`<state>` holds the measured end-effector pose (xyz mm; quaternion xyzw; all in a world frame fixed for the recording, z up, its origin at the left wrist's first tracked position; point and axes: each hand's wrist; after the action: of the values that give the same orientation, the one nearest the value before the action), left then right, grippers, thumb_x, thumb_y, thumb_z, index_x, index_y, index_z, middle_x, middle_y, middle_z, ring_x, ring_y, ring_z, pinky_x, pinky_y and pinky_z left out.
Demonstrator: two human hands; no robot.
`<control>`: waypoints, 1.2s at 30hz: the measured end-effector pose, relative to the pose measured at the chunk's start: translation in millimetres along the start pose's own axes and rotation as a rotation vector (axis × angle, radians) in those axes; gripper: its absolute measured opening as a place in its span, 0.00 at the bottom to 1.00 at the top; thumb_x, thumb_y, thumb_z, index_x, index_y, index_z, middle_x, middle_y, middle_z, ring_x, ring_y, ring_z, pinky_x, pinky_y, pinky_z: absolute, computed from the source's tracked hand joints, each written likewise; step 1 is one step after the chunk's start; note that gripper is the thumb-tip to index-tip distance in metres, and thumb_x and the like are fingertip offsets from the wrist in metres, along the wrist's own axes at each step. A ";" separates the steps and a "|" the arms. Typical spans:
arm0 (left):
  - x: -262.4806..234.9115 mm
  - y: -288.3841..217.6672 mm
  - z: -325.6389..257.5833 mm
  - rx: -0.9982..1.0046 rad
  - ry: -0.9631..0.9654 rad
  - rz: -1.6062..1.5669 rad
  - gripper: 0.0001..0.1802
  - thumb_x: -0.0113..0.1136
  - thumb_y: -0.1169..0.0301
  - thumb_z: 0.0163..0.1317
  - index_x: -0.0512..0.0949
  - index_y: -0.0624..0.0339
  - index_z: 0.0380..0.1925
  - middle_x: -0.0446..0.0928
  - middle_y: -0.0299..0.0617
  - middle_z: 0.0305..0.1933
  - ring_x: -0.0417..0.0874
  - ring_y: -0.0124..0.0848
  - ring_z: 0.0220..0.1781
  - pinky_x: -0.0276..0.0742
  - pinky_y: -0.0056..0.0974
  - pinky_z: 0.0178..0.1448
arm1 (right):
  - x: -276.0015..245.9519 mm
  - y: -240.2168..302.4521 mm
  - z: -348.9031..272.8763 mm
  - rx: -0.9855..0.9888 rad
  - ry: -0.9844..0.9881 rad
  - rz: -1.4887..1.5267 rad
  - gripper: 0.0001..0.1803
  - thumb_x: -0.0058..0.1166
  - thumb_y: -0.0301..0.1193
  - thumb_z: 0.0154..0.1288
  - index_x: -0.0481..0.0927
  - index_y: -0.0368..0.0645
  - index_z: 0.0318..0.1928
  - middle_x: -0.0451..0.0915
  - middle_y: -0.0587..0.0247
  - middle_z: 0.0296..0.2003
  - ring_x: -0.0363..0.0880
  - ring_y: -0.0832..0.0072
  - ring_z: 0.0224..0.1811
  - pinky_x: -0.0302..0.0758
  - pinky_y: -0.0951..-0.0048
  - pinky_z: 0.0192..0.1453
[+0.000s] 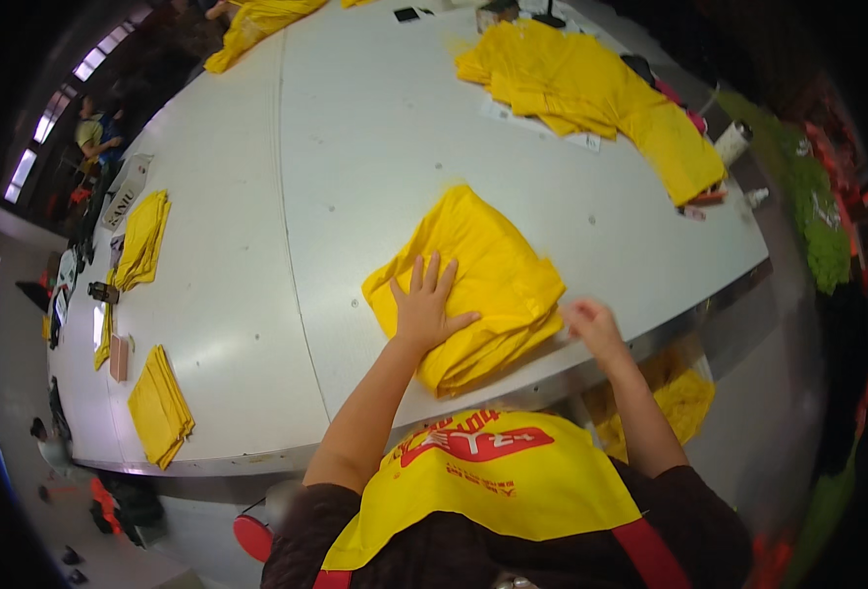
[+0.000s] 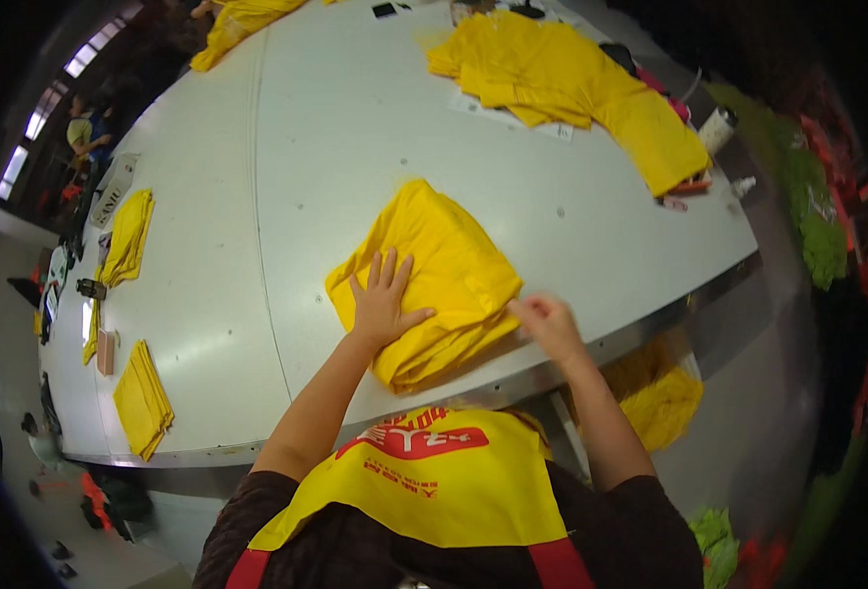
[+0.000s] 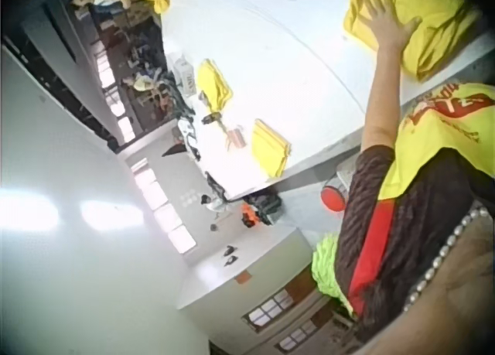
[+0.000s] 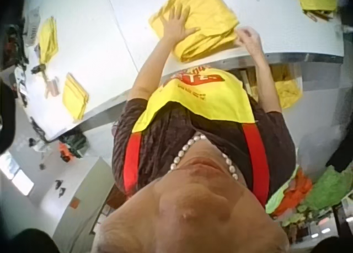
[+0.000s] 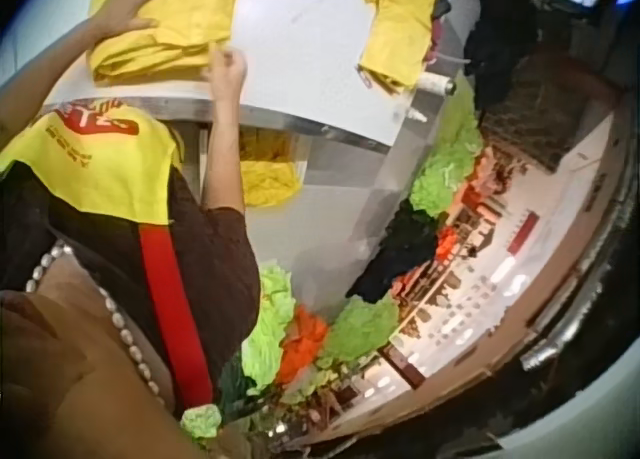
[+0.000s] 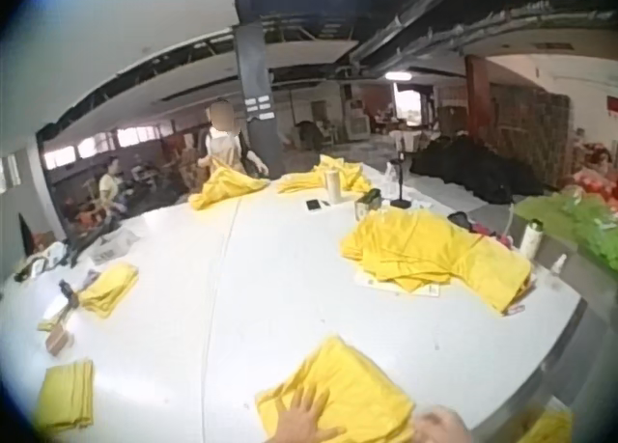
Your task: The person folds a yellow raincoat on a large white table, smoothing the fabric and aligning edges. The person then places the folded raincoat into a clear plastic bag and sets it aside. The person repeats the folding process with another yellow raincoat.
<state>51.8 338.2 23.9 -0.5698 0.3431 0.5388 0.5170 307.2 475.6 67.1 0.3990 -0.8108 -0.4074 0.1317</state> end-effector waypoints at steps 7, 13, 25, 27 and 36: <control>-20.7 -0.1 -29.4 0.051 -0.044 -0.151 0.47 0.52 0.36 0.47 0.60 0.53 0.62 0.53 0.52 0.68 0.49 0.49 0.71 0.40 0.67 0.63 | 22.1 20.0 69.2 -0.214 0.007 -0.081 0.64 0.67 0.48 0.42 0.35 0.38 0.68 0.49 0.37 0.64 0.51 0.56 0.67 0.54 0.62 0.67; -37.6 -20.7 -128.9 0.098 -0.114 -0.146 0.42 0.60 0.44 0.47 0.63 0.55 0.59 0.58 0.54 0.63 0.55 0.48 0.68 0.41 0.66 0.64 | 79.6 -14.0 73.7 0.035 0.490 0.518 0.28 0.60 0.34 0.52 0.66 0.43 0.53 0.74 0.63 0.45 0.75 0.76 0.43 0.73 0.77 0.34; -35.8 23.8 -162.3 0.092 -0.569 0.076 0.14 0.53 0.70 0.45 0.78 0.55 0.35 0.71 0.36 0.26 0.73 0.34 0.29 0.67 0.38 0.37 | 120.8 -25.7 15.1 0.495 0.670 0.073 0.21 0.50 0.43 0.63 0.71 0.44 0.51 0.78 0.62 0.36 0.77 0.79 0.30 0.73 0.82 0.26; -32.6 17.3 -163.1 0.138 -0.508 0.068 0.16 0.55 0.69 0.43 0.78 0.58 0.35 0.72 0.38 0.27 0.73 0.35 0.29 0.68 0.38 0.36 | 97.1 49.2 -6.5 0.197 0.734 -0.972 0.30 0.42 0.55 0.62 0.78 0.36 0.40 0.80 0.57 0.25 0.79 0.72 0.26 0.76 0.75 0.31; -24.9 -22.9 -154.4 0.197 -0.247 0.028 0.15 0.55 0.66 0.47 0.76 0.57 0.36 0.70 0.34 0.25 0.74 0.31 0.29 0.69 0.34 0.33 | 146.9 43.4 34.1 -1.202 0.309 -1.239 0.20 0.57 0.42 0.51 0.78 0.39 0.37 0.79 0.54 0.29 0.78 0.60 0.33 0.74 0.63 0.38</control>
<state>109.0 191.4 35.2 -0.4411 0.3360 0.5755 0.6011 170.3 399.0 62.4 0.6814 -0.0692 -0.7053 0.1829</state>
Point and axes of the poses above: each hand's wrist, its own z-axis towards the middle knuckle, its own x-axis out of the palm, y = z × x
